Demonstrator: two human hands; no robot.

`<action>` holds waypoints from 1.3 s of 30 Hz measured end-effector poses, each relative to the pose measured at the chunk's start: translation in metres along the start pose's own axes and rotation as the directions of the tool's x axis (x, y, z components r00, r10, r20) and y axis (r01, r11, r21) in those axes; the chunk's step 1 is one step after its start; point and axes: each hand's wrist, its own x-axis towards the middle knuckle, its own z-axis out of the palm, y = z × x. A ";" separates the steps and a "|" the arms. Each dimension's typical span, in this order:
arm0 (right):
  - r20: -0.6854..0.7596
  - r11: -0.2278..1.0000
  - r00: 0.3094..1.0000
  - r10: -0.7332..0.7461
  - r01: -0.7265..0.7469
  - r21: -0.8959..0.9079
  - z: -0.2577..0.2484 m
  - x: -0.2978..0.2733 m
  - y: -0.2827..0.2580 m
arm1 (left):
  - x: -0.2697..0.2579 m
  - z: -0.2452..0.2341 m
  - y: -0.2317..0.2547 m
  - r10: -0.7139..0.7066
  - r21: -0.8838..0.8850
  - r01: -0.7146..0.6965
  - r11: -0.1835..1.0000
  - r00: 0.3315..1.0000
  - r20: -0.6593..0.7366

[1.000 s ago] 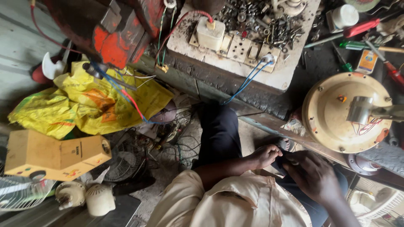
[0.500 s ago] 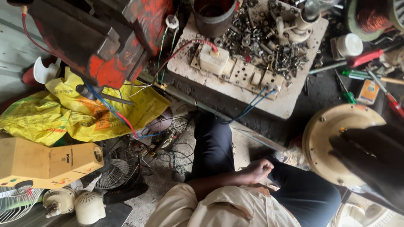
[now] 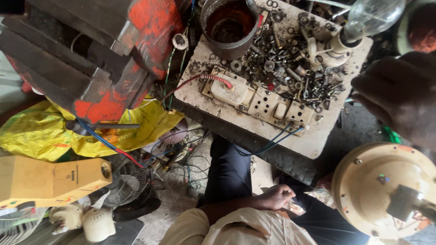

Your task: The person repairs a circular electrical component by stripping wires, connecting them to terminals, and tightening screws with pliers and a screwdriver. They repeatedly adjust the wires and secure connections on the component.

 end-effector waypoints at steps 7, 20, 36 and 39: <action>-0.046 0.999 0.999 -0.006 0.003 -0.049 0.006 0.041 -0.002 | -0.011 -0.005 0.014 0.076 -0.069 -0.075 0.995 0.997 0.002; -0.105 0.976 0.994 -0.030 0.006 -0.216 -0.008 0.071 -0.015 | -0.007 -0.005 0.007 0.110 -0.114 -0.109 0.988 0.994 0.009; 0.140 0.993 0.987 0.083 -0.069 -0.101 -0.026 0.011 -0.023 | -0.001 -0.001 0.001 0.137 -0.093 -0.137 0.986 0.991 -0.002; 0.108 0.987 0.987 0.116 -0.103 -0.120 -0.042 -0.001 -0.029 | -0.013 -0.009 0.026 0.174 -0.035 -0.172 0.985 0.979 0.102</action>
